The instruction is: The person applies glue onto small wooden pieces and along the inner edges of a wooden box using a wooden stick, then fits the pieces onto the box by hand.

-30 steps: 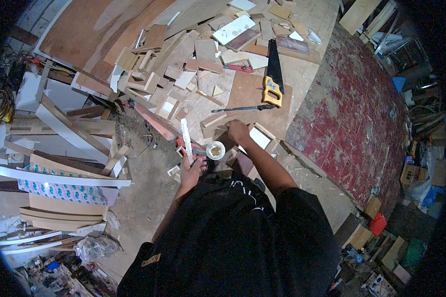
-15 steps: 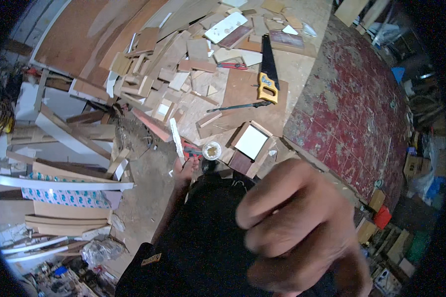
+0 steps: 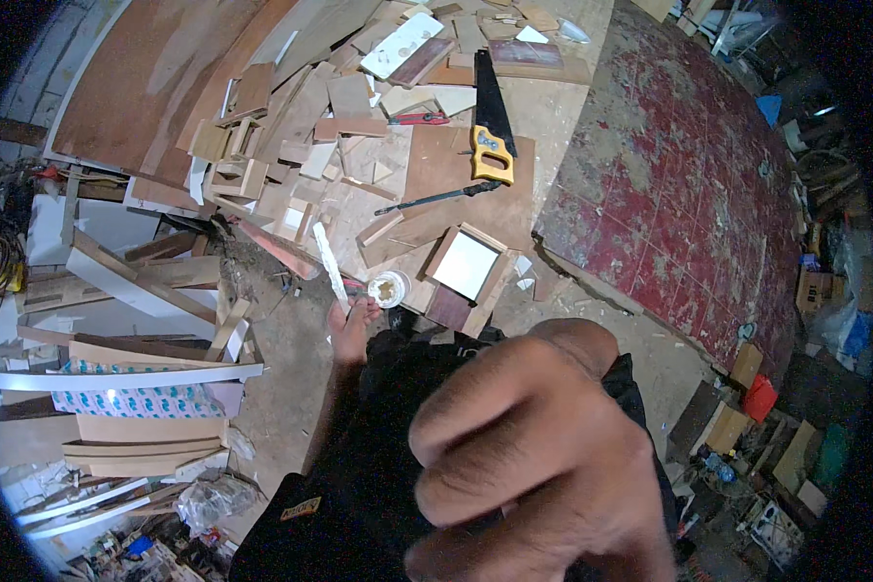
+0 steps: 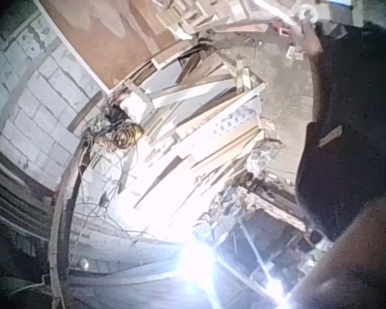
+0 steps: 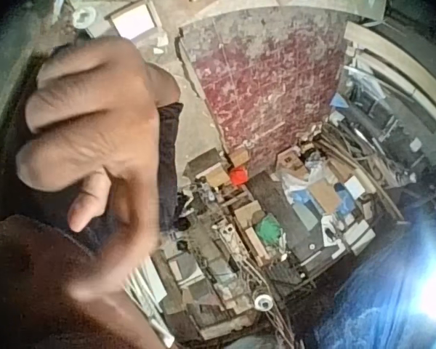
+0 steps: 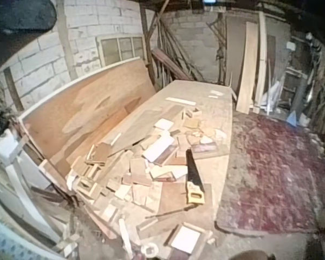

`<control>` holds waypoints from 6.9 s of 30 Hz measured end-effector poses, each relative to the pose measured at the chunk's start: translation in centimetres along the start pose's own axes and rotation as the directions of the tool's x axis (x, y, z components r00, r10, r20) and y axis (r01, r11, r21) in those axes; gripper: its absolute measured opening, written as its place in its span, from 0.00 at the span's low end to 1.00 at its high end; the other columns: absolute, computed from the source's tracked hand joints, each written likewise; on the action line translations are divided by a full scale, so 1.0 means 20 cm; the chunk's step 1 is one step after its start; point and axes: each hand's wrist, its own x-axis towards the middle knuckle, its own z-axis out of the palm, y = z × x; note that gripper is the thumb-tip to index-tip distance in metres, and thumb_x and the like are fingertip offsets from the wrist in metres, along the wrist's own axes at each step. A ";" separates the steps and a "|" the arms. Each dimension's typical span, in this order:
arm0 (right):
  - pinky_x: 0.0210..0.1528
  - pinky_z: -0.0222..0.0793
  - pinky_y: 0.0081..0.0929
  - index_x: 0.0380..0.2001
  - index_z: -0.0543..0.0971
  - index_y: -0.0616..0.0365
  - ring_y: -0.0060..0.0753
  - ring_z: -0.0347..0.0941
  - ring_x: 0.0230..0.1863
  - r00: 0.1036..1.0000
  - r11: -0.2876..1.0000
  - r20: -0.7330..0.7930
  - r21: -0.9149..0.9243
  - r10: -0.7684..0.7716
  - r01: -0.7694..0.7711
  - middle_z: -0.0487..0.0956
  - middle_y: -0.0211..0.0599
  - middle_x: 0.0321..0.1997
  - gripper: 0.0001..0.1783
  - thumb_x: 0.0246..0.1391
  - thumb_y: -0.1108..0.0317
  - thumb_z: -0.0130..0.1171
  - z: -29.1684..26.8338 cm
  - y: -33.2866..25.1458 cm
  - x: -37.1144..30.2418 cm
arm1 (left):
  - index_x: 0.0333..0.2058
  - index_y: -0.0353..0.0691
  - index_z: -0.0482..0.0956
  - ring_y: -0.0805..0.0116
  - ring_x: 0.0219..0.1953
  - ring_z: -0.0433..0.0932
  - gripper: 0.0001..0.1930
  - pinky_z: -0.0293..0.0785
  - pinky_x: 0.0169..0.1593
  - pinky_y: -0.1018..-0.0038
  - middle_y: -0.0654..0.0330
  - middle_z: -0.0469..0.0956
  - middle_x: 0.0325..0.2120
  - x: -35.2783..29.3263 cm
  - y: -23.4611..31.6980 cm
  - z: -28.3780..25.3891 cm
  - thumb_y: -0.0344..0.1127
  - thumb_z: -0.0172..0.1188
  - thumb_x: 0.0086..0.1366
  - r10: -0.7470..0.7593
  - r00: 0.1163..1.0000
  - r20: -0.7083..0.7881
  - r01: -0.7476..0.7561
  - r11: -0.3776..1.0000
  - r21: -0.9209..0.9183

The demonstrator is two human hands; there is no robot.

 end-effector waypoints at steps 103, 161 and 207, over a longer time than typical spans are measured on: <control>0.44 0.71 0.23 0.45 0.74 0.64 0.26 0.74 0.45 0.007 0.231 -0.705 0.223 0.709 -0.947 0.77 0.48 0.45 0.21 0.44 0.77 0.64 0.51 0.16 -1.60 | 0.43 0.30 0.61 0.36 0.36 0.71 0.11 0.67 0.35 0.55 0.38 0.72 0.30 -0.34 -0.02 0.00 0.26 0.39 0.62 0.167 0.898 0.407 -0.382 0.755 0.533; 0.24 0.65 0.17 0.44 0.76 0.67 0.12 0.67 0.22 -0.066 -0.076 -0.656 0.013 0.752 -0.997 0.78 0.29 0.24 0.18 0.49 0.71 0.62 0.42 0.34 -1.68 | 0.42 0.32 0.59 0.33 0.34 0.70 0.12 0.64 0.34 0.48 0.35 0.71 0.28 -0.36 -0.07 -0.02 0.28 0.43 0.60 -0.019 0.975 0.222 -0.165 0.611 0.775; 0.20 0.65 0.16 0.31 0.74 0.68 0.17 0.70 0.22 -0.033 -0.178 -0.572 -0.199 0.819 -0.964 0.76 0.35 0.23 0.09 0.46 0.78 0.61 0.25 0.42 -1.62 | 0.41 0.28 0.60 0.36 0.35 0.72 0.12 0.67 0.36 0.49 0.35 0.72 0.29 -0.41 -0.03 -0.05 0.28 0.45 0.60 -0.009 0.949 0.317 -0.236 0.647 0.725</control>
